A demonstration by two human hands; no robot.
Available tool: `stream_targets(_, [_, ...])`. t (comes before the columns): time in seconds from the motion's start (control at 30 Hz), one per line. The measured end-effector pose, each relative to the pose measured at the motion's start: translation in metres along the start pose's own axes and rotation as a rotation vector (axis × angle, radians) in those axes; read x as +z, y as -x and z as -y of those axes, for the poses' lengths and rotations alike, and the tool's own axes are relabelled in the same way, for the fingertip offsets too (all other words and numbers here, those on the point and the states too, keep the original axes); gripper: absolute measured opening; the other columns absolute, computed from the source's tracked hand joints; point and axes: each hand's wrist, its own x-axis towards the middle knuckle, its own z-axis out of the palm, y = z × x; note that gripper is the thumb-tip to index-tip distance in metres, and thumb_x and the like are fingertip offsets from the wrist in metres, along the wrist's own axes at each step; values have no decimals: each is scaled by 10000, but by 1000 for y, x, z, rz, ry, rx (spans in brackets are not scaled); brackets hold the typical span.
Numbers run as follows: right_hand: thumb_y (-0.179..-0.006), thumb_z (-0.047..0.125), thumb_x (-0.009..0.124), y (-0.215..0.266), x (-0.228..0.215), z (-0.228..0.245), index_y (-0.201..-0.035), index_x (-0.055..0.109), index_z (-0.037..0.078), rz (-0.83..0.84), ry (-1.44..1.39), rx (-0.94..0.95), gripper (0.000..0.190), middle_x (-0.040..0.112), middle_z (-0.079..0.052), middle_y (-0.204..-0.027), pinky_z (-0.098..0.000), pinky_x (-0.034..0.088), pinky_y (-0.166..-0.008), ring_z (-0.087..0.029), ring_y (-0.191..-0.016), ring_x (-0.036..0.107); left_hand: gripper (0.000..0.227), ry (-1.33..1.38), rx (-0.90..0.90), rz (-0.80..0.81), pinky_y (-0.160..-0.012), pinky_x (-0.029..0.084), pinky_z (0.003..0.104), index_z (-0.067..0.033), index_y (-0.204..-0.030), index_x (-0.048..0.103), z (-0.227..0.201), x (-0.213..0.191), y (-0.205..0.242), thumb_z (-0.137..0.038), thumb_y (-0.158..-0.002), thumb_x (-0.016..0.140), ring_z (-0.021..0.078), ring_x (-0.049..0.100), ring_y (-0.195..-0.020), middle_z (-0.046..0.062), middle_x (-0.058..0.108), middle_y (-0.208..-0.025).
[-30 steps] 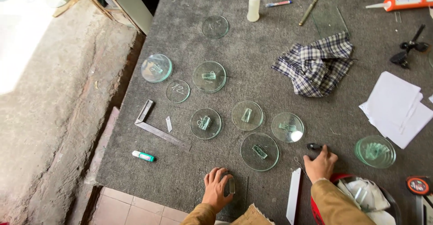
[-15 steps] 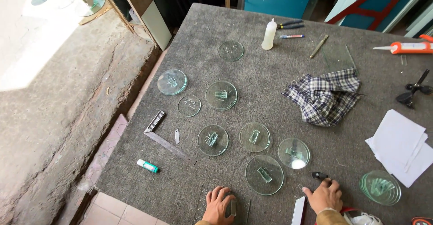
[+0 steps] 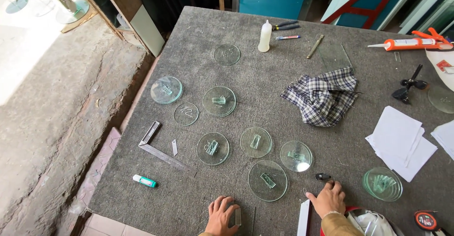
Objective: A person is seen inspecting small glass pieces, applying a liquid from a small bottle to them, and then checking a larger stack of glass panes outside.
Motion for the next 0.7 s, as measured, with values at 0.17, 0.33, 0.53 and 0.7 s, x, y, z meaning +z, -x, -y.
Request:
stream_targets(0.17, [-804,736,851,0,-2,0,-1690,342,57,-20,-6,-4,1227,279,-148,-1781,-528,514,-1205,-448,-1509,459,683,5,-60,6,-1189,296,648,-311,-1428,611,-15,-24,-3,-449,-834,918,335,315,-1516,21,468,-1560])
stream_targets(0.33, [-834,690,861,15,-19,8,-1698,328,55,27,-26,-3,1198,230,-189,-1807,-541,521,-1220,-446,-1573,389,703,41,-202,-136,-1249,289,671,-348,-1403,640,-3,-29,-9,-420,-805,1002,353,362,-1534,7,542,-1549])
stream_targets(0.53, [-812,675,885,13,-13,4,-1640,403,23,-33,-57,-33,1159,288,-214,-1772,-560,497,-1210,-483,-1518,435,695,-6,-362,-166,-1199,372,550,-357,-1448,637,23,-47,-17,-445,-837,956,246,423,-1482,-54,560,-1540])
stream_targets(0.7, [-836,641,880,21,-21,7,-1655,382,36,-27,-69,-33,1134,259,-204,-1782,-566,477,-1213,-480,-1530,402,698,-37,-489,-270,-1209,348,565,-383,-1454,623,45,-48,-9,-435,-818,904,289,439,-1479,-26,578,-1534])
